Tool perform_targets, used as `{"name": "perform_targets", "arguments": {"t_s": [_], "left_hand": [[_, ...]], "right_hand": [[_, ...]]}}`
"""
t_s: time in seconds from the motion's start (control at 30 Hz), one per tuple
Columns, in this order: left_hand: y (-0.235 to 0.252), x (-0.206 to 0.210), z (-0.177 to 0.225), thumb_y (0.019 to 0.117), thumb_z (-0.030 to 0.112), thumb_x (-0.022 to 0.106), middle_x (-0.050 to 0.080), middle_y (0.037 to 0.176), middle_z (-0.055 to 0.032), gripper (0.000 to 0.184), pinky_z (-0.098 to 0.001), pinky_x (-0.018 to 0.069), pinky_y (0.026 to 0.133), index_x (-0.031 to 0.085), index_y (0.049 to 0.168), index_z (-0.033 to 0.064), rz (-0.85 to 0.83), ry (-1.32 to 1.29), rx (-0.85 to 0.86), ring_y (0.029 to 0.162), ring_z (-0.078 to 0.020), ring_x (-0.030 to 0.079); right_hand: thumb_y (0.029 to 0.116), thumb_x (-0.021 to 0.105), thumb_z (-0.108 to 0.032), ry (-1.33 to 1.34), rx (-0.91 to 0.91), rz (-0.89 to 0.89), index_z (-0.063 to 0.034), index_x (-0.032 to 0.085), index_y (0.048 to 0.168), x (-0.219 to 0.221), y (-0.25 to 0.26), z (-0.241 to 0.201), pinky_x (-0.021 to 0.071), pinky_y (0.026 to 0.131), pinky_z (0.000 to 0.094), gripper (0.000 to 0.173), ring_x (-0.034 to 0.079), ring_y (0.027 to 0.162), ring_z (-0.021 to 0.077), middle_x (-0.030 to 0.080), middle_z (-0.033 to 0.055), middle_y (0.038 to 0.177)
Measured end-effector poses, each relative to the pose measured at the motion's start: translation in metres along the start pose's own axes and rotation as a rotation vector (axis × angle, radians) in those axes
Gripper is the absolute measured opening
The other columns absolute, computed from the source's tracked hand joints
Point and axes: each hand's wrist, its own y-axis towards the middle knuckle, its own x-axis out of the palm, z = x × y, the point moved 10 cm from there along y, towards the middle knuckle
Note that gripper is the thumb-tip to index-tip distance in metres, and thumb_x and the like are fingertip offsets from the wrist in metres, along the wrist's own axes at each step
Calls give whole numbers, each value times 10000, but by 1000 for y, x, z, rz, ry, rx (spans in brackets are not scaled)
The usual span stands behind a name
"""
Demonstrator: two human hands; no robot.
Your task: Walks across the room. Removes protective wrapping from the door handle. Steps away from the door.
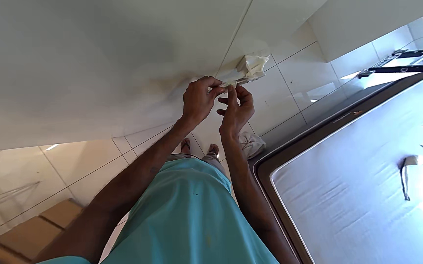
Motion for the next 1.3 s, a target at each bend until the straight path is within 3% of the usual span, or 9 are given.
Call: {"name": "perform_targets", "arguments": {"t_s": [0.17,0.37,0.53,0.63,0.73,1.07,1.17,1.23,1.3], "left_hand": [[2,3,1,983,299,705,737,1111,-31,250,-443,544,919,748,1154,123,-26,4,-5,1048,-185,691],[1,4,10,984,268,698,727,1083,-62,228,-464,551,841,742,1139,107,21,103,67,984,-236,697],[-2,5,17,1016,210,643,726,1097,-95,199,-495,554,763,739,1131,79,92,161,145,945,-287,714],[-2,2,17,1022,215,631,725,1074,-99,204,-519,546,728,741,1128,80,81,178,169,908,-303,716],[-4,2,16,1017,183,628,729,1049,-98,178,-518,542,707,750,1111,93,96,192,182,885,-305,717],[-20,6,18,999,70,603,715,1052,-106,182,-487,536,650,735,1123,89,103,236,229,853,-307,711],[-24,9,17,986,53,616,715,1058,-108,193,-481,535,648,729,1140,86,107,242,236,855,-304,712],[-25,8,18,997,109,630,716,1046,-99,171,-471,533,643,737,1130,93,125,231,240,844,-288,711],[-26,6,19,1004,204,655,709,1078,-81,184,-446,540,638,744,1135,111,132,222,243,835,-262,706]], "right_hand": [[983,718,-148,-102,-85,-63,-6,714,1040,-3,9,-4,587,455,297,152,684,584,168,718,93,872],[1043,609,-181,-295,-186,-262,-19,648,1013,9,21,-11,593,467,295,169,667,614,153,647,95,937],[1079,523,-167,-181,116,-280,-62,587,932,17,21,-7,523,460,237,192,617,562,110,607,32,749],[1088,434,-193,5,457,-294,-141,519,913,26,12,1,408,445,155,201,488,510,29,522,-37,701],[1088,390,-240,177,769,-251,-160,466,933,32,-3,3,411,431,127,190,471,473,13,505,-35,674],[1083,378,-304,500,1022,-277,-145,504,911,46,-45,-10,413,416,97,266,460,443,-7,500,-42,662],[1083,394,-270,507,993,-280,-155,498,886,43,-48,-14,408,416,90,251,447,435,-15,488,-56,651],[1075,412,-190,369,829,-328,-144,522,893,34,-43,-23,393,422,99,218,451,460,-6,523,-47,695],[1085,427,-209,165,615,-415,-128,596,1050,20,-36,-34,412,443,132,190,534,537,18,644,-10,856]]}}
